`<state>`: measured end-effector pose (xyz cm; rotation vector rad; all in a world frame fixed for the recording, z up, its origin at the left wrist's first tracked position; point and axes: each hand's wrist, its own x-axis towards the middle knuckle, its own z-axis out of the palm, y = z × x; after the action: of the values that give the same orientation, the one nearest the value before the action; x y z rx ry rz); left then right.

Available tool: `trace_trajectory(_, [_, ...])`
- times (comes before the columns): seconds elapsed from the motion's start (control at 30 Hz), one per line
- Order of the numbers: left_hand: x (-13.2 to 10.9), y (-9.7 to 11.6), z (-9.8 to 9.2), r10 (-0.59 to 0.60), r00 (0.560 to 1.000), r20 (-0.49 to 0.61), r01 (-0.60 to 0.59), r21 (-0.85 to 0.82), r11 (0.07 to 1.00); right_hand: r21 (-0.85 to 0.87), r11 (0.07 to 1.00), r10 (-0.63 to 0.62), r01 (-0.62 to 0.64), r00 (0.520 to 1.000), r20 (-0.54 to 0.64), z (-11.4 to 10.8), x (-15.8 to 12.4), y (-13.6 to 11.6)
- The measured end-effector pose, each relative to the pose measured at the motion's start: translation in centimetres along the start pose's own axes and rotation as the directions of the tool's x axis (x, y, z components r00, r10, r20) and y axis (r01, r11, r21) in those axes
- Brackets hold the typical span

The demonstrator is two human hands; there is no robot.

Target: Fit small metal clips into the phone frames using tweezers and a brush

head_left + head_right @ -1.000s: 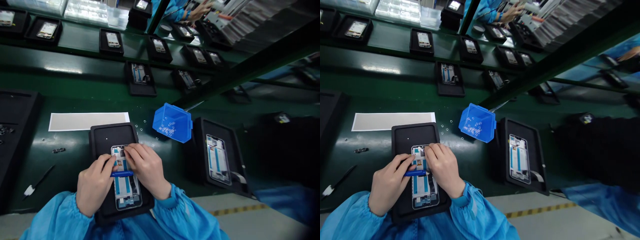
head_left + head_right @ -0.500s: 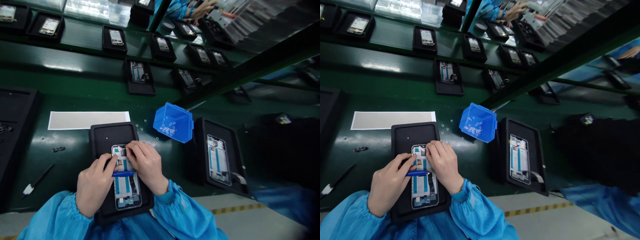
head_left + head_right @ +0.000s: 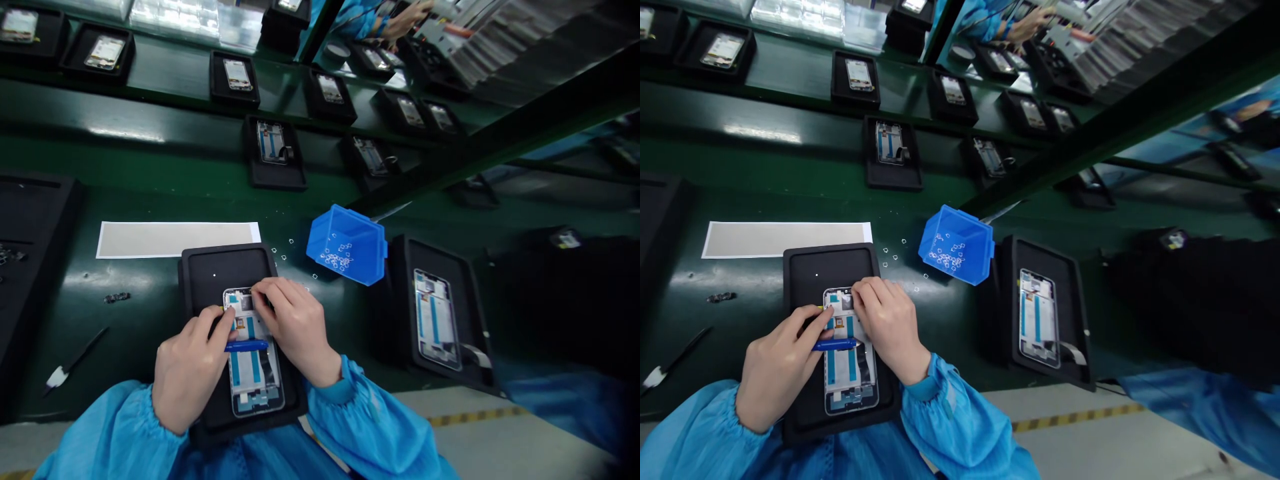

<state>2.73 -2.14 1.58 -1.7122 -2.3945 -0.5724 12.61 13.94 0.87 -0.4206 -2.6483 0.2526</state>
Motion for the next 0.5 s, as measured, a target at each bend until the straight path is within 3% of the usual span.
trace_trajectory(0.13, [0.0, 0.1, 0.1, 0.002, 1.000, 0.006, -0.002, -0.006, 1.000, 0.087, 0.995, 0.054, -0.057, 0.998, 0.038, -0.4, 0.6, 0.4])
trace_trajectory(0.3, [-0.2, -0.1, 0.1, -0.028, 1.000, 0.005, 0.028, -0.086, 0.996, 0.360, 0.919, 0.154, -0.161, 0.987, 0.046, -1.2, 0.8, 0.7])
trace_trajectory(0.4, [-0.1, -0.4, -0.6, -0.098, 0.995, -0.010, 0.092, -0.255, 0.962, 0.548, 0.791, 0.256, -0.272, 0.961, 0.106, -1.9, 0.6, 0.6])
trace_trajectory(0.5, [0.8, -0.9, -1.6, -0.199, 0.979, 0.054, 0.197, -0.523, 0.829, 0.715, 0.553, 0.328, -0.428, 0.901, 0.285, -2.4, 0.7, 0.2])
